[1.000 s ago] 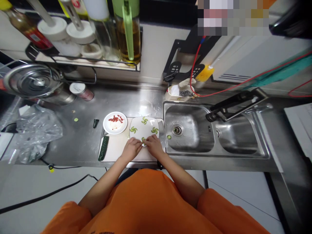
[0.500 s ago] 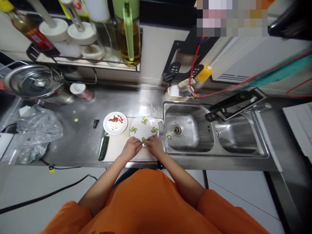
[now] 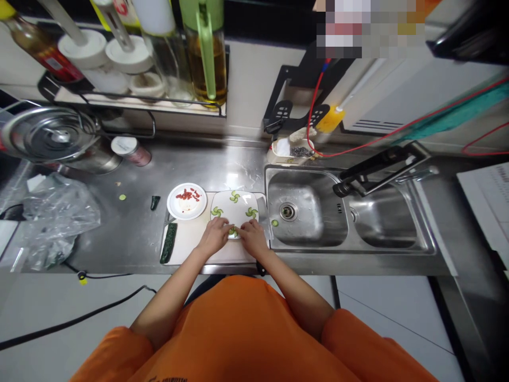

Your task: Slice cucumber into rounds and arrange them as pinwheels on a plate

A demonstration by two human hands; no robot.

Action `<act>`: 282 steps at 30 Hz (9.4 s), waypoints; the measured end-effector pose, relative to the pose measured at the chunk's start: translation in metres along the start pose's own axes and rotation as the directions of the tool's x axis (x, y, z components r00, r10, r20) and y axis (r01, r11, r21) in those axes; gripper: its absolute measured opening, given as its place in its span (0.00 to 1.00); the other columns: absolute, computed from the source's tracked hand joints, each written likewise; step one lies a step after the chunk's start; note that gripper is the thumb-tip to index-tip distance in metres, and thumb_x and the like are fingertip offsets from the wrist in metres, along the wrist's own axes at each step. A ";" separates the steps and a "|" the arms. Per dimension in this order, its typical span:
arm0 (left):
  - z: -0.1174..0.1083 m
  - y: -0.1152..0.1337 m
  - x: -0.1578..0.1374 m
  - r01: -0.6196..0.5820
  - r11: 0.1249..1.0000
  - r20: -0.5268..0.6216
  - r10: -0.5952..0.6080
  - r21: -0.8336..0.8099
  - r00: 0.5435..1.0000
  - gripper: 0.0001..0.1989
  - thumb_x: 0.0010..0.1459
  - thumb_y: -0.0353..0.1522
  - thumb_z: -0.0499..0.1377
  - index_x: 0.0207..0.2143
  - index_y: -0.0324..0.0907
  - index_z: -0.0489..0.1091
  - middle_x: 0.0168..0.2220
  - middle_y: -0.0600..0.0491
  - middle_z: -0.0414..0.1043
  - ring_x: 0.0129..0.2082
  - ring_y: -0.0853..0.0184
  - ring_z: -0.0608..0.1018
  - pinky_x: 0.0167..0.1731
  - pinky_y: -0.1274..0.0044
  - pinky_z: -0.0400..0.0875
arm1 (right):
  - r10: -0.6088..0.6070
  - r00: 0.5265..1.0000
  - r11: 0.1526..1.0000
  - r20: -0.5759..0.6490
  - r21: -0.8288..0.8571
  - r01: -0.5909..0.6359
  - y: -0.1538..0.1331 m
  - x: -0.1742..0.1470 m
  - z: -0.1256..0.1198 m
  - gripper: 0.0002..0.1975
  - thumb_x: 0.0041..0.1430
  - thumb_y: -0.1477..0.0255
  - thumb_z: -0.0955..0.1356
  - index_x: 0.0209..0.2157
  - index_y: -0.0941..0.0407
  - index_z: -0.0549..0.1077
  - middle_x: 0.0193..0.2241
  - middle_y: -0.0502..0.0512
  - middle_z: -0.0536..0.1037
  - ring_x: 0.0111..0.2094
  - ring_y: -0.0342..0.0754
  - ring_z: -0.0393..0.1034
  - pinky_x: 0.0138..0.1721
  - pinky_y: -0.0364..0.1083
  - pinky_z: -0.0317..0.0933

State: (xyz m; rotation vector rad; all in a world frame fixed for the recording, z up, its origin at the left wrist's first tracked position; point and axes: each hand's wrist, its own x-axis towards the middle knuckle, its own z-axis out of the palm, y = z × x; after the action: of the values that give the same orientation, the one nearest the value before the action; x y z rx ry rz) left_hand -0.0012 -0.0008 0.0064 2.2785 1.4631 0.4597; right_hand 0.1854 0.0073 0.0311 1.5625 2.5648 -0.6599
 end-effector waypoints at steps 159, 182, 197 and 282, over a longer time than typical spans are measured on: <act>-0.029 -0.044 0.010 0.549 0.813 -0.469 -0.569 -0.195 0.675 0.10 0.55 0.35 0.55 0.32 0.42 0.75 0.33 0.48 0.74 0.39 0.61 0.73 0.45 0.70 0.65 | 0.167 0.985 0.855 -0.032 0.502 -0.128 -0.028 0.101 -0.015 0.11 0.56 0.76 0.64 0.32 0.53 0.80 0.32 0.47 0.81 0.36 0.45 0.72 0.46 0.43 0.59; -0.058 -0.109 0.015 0.853 0.509 -0.460 -0.789 -0.117 0.407 0.17 0.54 0.36 0.52 0.38 0.37 0.77 0.37 0.41 0.75 0.41 0.56 0.72 0.47 0.66 0.63 | 0.186 0.982 0.854 -0.030 0.499 -0.146 -0.018 0.079 -0.013 0.12 0.57 0.75 0.63 0.33 0.53 0.79 0.34 0.49 0.80 0.37 0.47 0.70 0.51 0.48 0.53; -0.031 -0.020 0.058 0.399 0.861 -0.375 -0.500 -0.316 0.781 0.08 0.54 0.32 0.57 0.32 0.43 0.77 0.31 0.52 0.75 0.36 0.64 0.74 0.44 0.72 0.66 | 0.330 0.930 0.869 -0.159 0.435 -0.234 0.016 0.061 -0.031 0.12 0.58 0.74 0.63 0.37 0.54 0.78 0.36 0.52 0.79 0.40 0.48 0.68 0.46 0.46 0.54; -0.010 -0.020 0.103 0.353 0.903 -0.143 -0.394 -0.246 0.908 0.09 0.53 0.30 0.57 0.32 0.43 0.78 0.31 0.50 0.76 0.35 0.63 0.75 0.42 0.72 0.67 | 0.381 0.917 0.880 -0.120 0.351 -0.320 0.025 0.110 -0.033 0.12 0.59 0.68 0.63 0.35 0.51 0.78 0.34 0.52 0.78 0.41 0.52 0.61 0.40 0.47 0.53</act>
State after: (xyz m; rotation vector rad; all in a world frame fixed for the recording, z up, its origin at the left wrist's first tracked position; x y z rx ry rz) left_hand 0.0198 0.1028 0.0117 1.7669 1.8000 0.6918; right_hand 0.1596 0.1211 0.0227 2.2245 2.2679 -0.9691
